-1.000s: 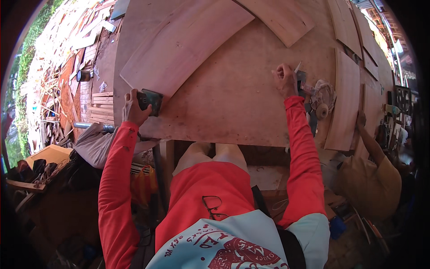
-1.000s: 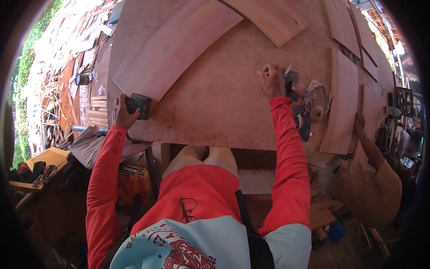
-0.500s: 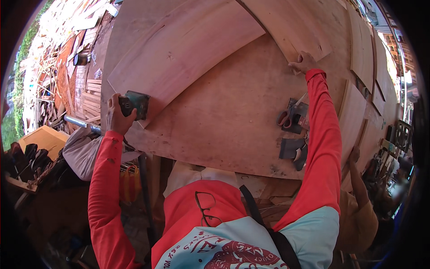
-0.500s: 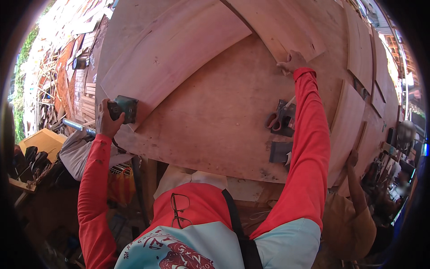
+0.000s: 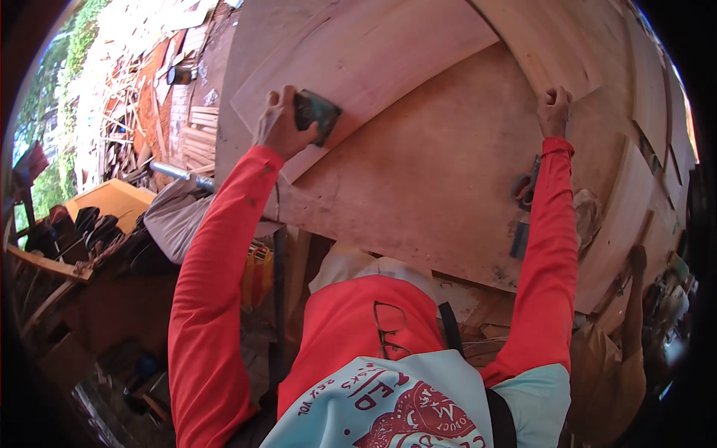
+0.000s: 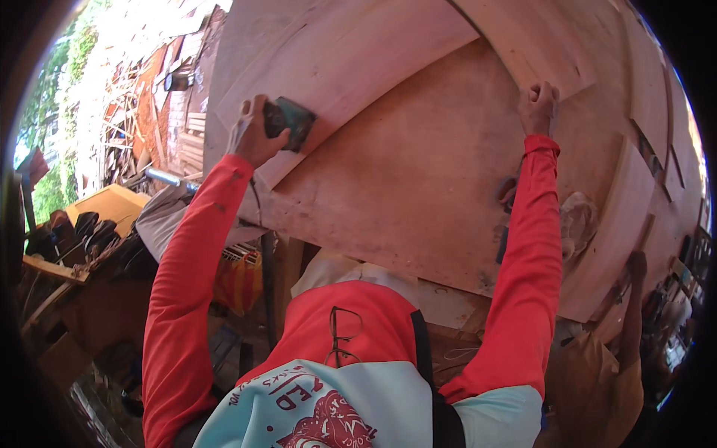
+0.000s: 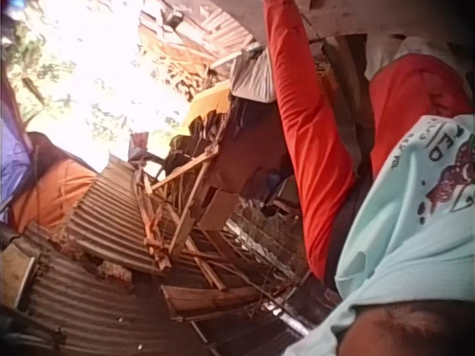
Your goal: Sand the surface of a wooden board using an electric palm sander.
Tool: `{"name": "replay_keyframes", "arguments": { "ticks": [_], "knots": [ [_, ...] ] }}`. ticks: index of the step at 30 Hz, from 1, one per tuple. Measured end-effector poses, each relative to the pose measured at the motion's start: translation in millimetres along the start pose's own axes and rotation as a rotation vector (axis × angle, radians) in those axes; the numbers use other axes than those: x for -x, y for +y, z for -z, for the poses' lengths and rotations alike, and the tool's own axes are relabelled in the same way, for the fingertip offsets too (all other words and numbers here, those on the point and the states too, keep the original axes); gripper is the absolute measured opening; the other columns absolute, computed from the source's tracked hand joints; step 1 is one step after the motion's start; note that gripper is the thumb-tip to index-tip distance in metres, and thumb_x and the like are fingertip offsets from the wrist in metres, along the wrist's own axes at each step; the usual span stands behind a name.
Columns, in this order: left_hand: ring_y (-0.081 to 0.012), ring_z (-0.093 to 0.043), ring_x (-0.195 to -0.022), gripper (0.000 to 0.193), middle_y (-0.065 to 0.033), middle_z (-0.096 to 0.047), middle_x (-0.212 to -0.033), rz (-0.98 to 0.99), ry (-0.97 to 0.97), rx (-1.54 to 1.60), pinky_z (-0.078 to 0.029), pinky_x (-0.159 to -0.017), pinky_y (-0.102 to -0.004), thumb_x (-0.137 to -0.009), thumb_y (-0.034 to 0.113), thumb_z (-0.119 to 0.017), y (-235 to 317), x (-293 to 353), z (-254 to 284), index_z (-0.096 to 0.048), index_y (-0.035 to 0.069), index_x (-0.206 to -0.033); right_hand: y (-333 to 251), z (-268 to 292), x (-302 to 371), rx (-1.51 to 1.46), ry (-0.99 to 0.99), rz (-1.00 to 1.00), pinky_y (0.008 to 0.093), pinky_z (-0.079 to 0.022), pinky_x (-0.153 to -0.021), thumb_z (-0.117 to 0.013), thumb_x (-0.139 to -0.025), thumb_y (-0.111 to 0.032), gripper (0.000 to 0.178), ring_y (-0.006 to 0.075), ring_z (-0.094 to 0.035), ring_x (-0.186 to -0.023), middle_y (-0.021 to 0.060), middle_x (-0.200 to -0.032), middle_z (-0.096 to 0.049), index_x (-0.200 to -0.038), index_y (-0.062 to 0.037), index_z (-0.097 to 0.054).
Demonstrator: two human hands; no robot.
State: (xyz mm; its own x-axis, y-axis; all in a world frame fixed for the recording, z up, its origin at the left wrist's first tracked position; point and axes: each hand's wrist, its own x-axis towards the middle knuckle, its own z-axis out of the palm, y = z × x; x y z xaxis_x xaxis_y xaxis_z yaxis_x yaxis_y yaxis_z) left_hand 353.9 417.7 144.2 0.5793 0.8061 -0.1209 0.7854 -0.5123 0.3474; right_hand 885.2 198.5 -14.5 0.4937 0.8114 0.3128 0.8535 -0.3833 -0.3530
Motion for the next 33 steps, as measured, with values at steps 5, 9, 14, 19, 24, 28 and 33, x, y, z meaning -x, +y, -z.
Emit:
{"name": "replay_keyframes", "arguments": {
  "ticks": [5,9,14,19,24,28,33],
  "knots": [
    [-0.0482,-0.063,-0.092,0.066,-0.0266,-0.055,-0.107,-0.034,-0.007,-0.037,-0.053,-0.079,-0.0536,-0.067,0.03,-0.077,23,-30,-5,-0.046,0.01,-0.122,-217,44,88,-0.468,0.067,-0.352,0.0317,-0.05,-0.068,-0.065,-0.094,-0.017,0.014,0.017,-0.058,-0.074,0.0066,-0.083,-0.058,-0.092,-0.0044,-0.061],
    [-0.0471,-0.064,-0.091,0.069,-0.0256,-0.057,-0.106,-0.093,0.014,-0.071,-0.053,-0.078,-0.0534,-0.067,0.029,-0.077,-4,-34,-4,-0.045,0.011,-0.125,-341,64,176,-0.794,-0.207,-0.19,0.0345,-0.048,-0.063,-0.065,-0.087,-0.001,0.009,0.0263,-0.058,-0.069,0.0129,-0.08,-0.054,-0.086,-0.0008,-0.056],
    [-0.046,-0.064,-0.09,0.068,-0.0244,-0.057,-0.107,-0.125,-0.021,-0.051,-0.053,-0.078,-0.0528,-0.069,0.027,-0.078,-13,-4,0,-0.044,0.013,-0.126,-367,101,290,-0.807,-0.338,-0.38,0.034,-0.048,-0.062,-0.067,-0.086,-0.001,0.012,0.0265,-0.06,-0.07,0.013,-0.081,-0.054,-0.086,0.0008,-0.055],
    [-0.0459,-0.064,-0.092,0.067,-0.0244,-0.057,-0.107,-0.136,-0.023,-0.069,-0.053,-0.08,-0.0523,-0.07,0.027,-0.078,-54,34,3,-0.044,0.011,-0.126,-333,132,378,-0.536,-0.259,-0.562,0.0327,-0.049,-0.062,-0.067,-0.087,-0.005,0.01,0.0214,-0.061,-0.066,0.0116,-0.079,-0.058,-0.087,0.0006,-0.058],
    [-0.0457,-0.062,-0.094,0.07,-0.0257,-0.057,-0.109,-0.096,0.008,-0.088,-0.051,-0.081,-0.0526,-0.071,0.027,-0.078,-103,62,12,-0.044,0.01,-0.129,-201,191,425,-0.25,-0.011,-0.708,0.036,-0.05,-0.068,-0.068,-0.085,-0.011,0.011,0.0268,-0.064,-0.072,0.0135,-0.079,-0.062,-0.086,-0.0016,-0.061],
    [-0.0419,-0.061,-0.098,0.071,-0.024,-0.058,-0.11,-0.116,0.058,-0.065,-0.049,-0.086,-0.0489,-0.071,0.025,-0.08,-148,81,9,-0.045,0.007,-0.13,-61,253,436,0.02,-0.025,-0.749,0.0374,-0.051,-0.07,-0.071,-0.08,-0.011,0.014,0.0282,-0.063,-0.075,0.0146,-0.081,-0.062,-0.082,-0.0004,-0.063],
    [-0.0379,-0.059,-0.101,0.068,-0.0212,-0.058,-0.11,-0.029,0.027,0.116,-0.048,-0.089,-0.0459,-0.074,0.022,-0.08,-170,99,7,-0.045,0.006,-0.13,64,283,424,0.273,-0.127,-0.85,0.0406,-0.051,-0.073,-0.081,-0.074,-0.025,0.032,0.0311,-0.062,-0.081,0.0166,-0.087,-0.063,-0.085,-0.001,-0.062]
  ]
}}
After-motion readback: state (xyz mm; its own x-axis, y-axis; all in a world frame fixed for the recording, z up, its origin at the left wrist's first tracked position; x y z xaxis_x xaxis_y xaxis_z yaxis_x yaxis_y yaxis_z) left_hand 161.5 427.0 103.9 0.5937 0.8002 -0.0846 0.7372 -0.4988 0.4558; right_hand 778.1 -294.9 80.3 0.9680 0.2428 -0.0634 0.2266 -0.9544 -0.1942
